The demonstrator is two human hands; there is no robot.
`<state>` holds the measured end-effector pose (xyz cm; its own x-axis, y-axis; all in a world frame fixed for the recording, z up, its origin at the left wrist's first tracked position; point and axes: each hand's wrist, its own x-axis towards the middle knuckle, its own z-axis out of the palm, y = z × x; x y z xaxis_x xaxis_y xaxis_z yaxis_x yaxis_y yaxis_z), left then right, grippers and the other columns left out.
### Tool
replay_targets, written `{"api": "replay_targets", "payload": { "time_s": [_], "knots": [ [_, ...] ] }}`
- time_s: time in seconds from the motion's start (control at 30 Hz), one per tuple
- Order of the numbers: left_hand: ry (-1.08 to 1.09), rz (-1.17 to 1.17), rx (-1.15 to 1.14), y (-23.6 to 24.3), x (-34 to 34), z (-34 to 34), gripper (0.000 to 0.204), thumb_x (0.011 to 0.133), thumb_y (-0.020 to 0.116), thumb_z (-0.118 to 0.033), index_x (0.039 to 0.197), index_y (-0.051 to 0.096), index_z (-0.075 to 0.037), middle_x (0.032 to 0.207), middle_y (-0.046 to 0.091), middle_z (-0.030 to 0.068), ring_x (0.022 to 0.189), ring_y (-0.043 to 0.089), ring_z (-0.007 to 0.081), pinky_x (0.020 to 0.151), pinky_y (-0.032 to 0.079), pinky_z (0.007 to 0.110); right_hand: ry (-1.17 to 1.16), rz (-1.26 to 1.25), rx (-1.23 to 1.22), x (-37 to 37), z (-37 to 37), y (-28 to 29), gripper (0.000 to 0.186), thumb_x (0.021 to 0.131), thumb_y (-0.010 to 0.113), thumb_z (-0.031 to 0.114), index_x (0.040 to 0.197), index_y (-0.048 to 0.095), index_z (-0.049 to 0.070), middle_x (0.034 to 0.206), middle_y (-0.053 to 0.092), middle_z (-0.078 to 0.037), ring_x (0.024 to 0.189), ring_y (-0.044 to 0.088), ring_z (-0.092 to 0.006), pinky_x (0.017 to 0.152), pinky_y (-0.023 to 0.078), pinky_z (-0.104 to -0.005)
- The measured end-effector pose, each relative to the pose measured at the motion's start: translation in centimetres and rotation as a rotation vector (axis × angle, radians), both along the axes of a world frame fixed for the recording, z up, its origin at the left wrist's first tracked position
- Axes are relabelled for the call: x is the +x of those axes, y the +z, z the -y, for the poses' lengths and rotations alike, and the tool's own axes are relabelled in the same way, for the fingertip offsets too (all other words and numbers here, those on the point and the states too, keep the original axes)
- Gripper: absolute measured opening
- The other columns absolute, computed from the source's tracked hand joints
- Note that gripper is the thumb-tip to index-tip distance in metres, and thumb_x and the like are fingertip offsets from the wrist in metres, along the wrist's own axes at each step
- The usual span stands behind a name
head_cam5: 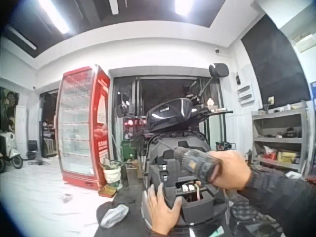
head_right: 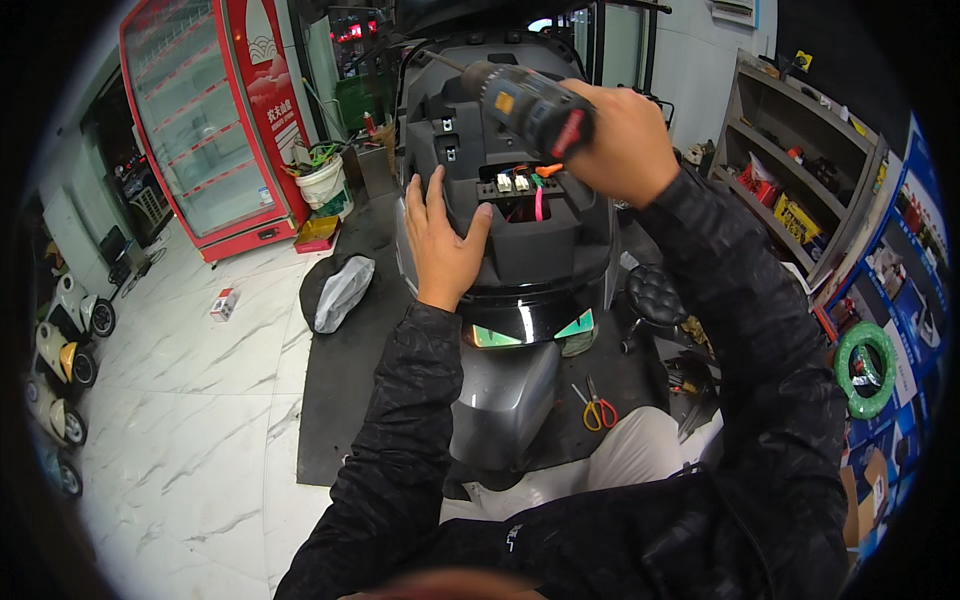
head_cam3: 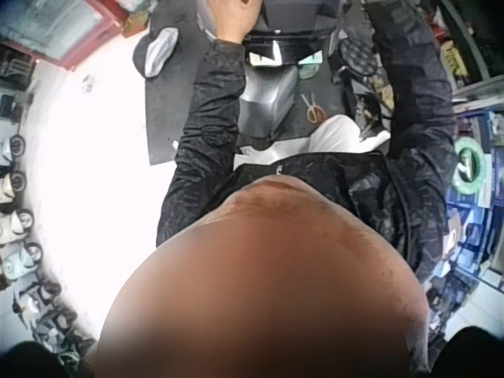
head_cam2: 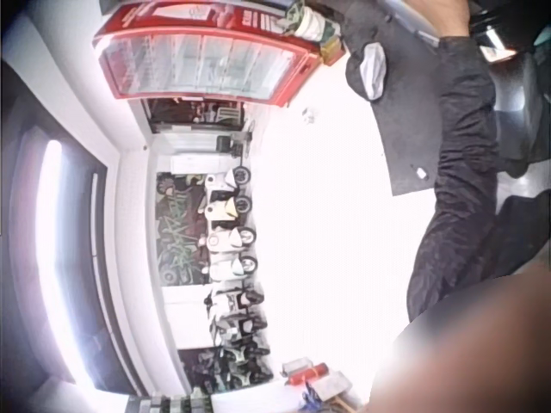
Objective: The person works on the rear storage compartment of a scooter, connecting electrical wires and using a cordless drill to fasten screws. They repeatedly remove and reattach the compartment cover while adjusting internal wiring.
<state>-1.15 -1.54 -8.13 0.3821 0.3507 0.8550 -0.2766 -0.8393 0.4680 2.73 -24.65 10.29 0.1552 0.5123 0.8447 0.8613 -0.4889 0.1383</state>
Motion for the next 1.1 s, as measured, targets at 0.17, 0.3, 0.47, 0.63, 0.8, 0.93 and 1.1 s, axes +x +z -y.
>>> {"api": "replay_targets", "payload": {
  "time_s": [0.17,0.3,0.47,0.63,0.8,0.93,1.1],
  "knots": [
    [-0.003,0.042,-0.048,0.0,0.2,0.2,0.083,0.09,0.079,-0.04,0.162,0.05,-0.01,0.168,0.038,0.0311,0.158,0.034,0.0503,0.132,0.023,0.06,-0.158,-0.095,-0.067,1.9,-4.2,1.5,0.025,0.082,0.082,0.026,0.095,0.074,0.005,0.081,0.076,-0.018,0.08,0.073,-0.0442,0.073,0.06,-0.0495],
    [-0.001,0.048,-0.063,0.3,0.1,0.3,0.081,0.091,0.079,-0.041,0.16,0.051,-0.01,0.168,0.038,0.0308,0.157,0.034,0.0502,0.13,0.026,0.058,-0.177,-0.108,-0.061,3.3,-6.1,1.8,0.027,0.084,0.082,0.029,0.091,0.076,0.003,0.082,0.077,-0.019,0.082,0.074,-0.0449,0.075,0.061,-0.05],
    [-0.005,0.063,-0.086,0.3,0.1,0.4,0.081,0.089,0.079,-0.04,0.159,0.052,-0.011,0.168,0.038,0.0308,0.158,0.034,0.05,0.131,0.024,0.06,-0.185,-0.149,-0.069,4.3,-7.6,2.1,0.03,0.084,0.082,0.03,0.095,0.078,0.002,0.084,0.078,-0.02,0.085,0.075,-0.0452,0.077,0.062,-0.05],
    [-0.007,0.063,-0.101,0.4,0.2,0.5,0.081,0.087,0.079,-0.039,0.159,0.052,-0.011,0.167,0.039,0.0308,0.158,0.035,0.0496,0.132,0.024,0.06,-0.235,-0.156,-0.094,4.7,-9.0,2.5,0.032,0.085,0.081,0.032,0.098,0.079,0.003,0.088,0.078,-0.02,0.088,0.074,-0.0461,0.079,0.061,-0.0512],
    [-0.028,0.041,-0.112,0.3,0.1,0.4,0.082,0.089,0.079,-0.041,0.161,0.05,-0.012,0.168,0.037,0.0322,0.158,0.033,0.0504,0.133,0.022,0.06,-0.268,-0.113,-0.103,4.1,-10.1,2.5,0.033,0.085,0.079,0.033,0.101,0.08,0.005,0.089,0.079,-0.021,0.089,0.075,-0.0461,0.079,0.061,-0.0515],
    [-0.036,0.055,-0.113,0.4,0.0,0.4,0.083,0.088,0.081,-0.04,0.16,0.051,-0.012,0.168,0.038,0.032,0.157,0.034,0.0499,0.132,0.022,0.06,-0.342,-0.046,-0.142,3.0,-11.3,2.6,0.033,0.084,0.078,0.031,0.106,0.08,0.007,0.088,0.079,-0.02,0.089,0.076,-0.0449,0.079,0.062,-0.0515],
    [-0.04,0.061,-0.133,0.5,0.0,0.4,0.084,0.086,0.083,-0.039,0.159,0.052,-0.013,0.167,0.039,0.0314,0.157,0.035,0.0492,0.132,0.022,0.06,-0.418,0.123,-0.202,1.2,-13.4,3.6,0.031,0.086,0.076,0.032,0.106,0.08,0.009,0.089,0.079,-0.019,0.087,0.077,-0.0439,0.079,0.062,-0.0518]
  ]
}}
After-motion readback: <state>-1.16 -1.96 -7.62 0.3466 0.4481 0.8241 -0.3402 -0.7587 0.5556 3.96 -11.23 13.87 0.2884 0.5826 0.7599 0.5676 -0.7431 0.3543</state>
